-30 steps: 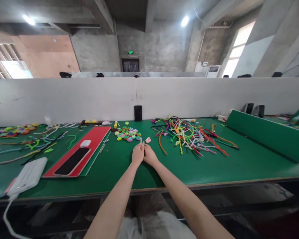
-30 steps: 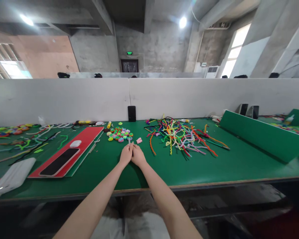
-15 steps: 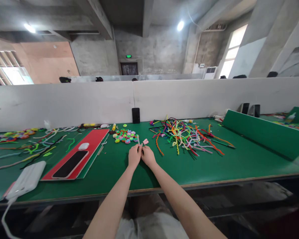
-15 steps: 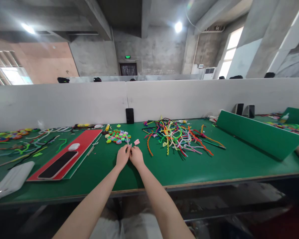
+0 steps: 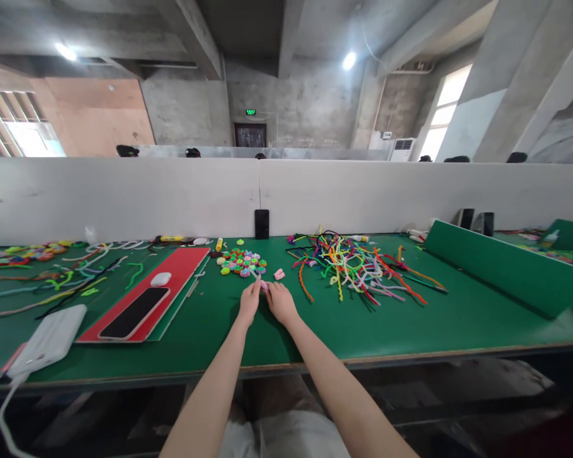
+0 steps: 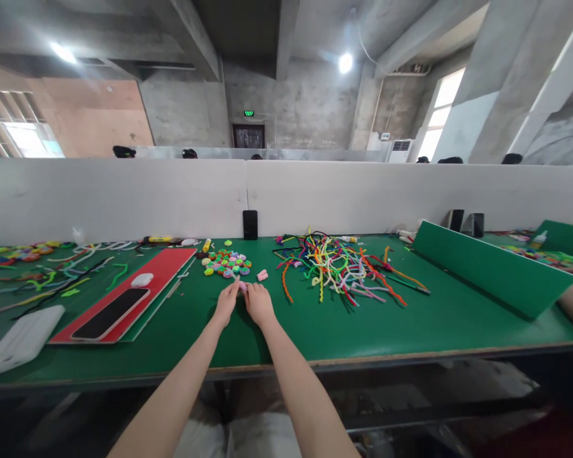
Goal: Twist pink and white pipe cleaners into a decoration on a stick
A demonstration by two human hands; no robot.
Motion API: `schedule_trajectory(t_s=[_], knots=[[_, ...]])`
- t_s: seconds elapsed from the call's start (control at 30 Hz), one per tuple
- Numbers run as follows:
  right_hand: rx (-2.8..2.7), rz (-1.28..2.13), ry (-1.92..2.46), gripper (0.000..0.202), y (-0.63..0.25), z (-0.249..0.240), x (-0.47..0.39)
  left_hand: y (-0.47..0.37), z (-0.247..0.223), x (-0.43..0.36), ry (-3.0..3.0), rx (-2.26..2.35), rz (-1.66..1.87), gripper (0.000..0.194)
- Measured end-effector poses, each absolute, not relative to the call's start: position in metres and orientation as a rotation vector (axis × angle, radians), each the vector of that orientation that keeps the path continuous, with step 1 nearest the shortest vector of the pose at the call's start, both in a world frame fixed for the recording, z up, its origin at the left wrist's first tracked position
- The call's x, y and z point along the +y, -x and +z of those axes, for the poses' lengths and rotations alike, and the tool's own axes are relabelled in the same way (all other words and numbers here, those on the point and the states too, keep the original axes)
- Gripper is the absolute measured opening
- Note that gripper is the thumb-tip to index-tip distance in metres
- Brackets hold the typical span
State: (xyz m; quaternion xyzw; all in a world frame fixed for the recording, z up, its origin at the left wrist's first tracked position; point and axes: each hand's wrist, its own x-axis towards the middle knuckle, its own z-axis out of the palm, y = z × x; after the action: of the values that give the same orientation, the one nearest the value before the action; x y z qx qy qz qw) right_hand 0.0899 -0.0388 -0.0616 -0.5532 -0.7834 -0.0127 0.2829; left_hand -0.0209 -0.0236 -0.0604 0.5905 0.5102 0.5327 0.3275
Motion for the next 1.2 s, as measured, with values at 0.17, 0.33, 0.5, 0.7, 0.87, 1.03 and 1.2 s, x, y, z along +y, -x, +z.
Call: schedule_trajectory(t_s=[0.17, 0.33, 0.5, 0.7, 0.87, 1.03, 1.2], knots=[[-2.121, -0.050, 1.490, 0.031, -0.090, -0.062, -0.045, 0.023, -0.062, -0.028, -1.446, 1.258, 1.389, 0.051], [-2.146, -0.039, 1.477, 0.030, -0.089, -0.061, -0.054, 0.024, -0.060, -0.035, -1.465, 1.202, 1.394, 0.040], [-2.142, -0.008, 1.493, 0.032, -0.090, -0.060, -0.069, 0.024, -0.056, -0.040, -1.523, 1.194, 1.368, 0.038], [-2.124, 0.035, 1.559, 0.031, -0.091, -0.060, -0.077, 0.023, -0.054, -0.041, -1.574, 1.227, 1.333, 0.036], [-2.118, 0.071, 1.579, 0.029, -0.090, -0.058, -0.077, 0.023, -0.054, -0.040, -1.586, 1.228, 1.321, 0.039], [-2.100, 0.080, 1.619, 0.031, -0.091, -0.058, -0.076, 0.022, -0.054, -0.041, -1.556, 1.177, 1.317, 0.037], [-2.086, 0.077, 1.662, 0.035, -0.090, -0.060, -0.073, 0.021, -0.054, -0.043, -1.516, 1.124, 1.285, 0.034]])
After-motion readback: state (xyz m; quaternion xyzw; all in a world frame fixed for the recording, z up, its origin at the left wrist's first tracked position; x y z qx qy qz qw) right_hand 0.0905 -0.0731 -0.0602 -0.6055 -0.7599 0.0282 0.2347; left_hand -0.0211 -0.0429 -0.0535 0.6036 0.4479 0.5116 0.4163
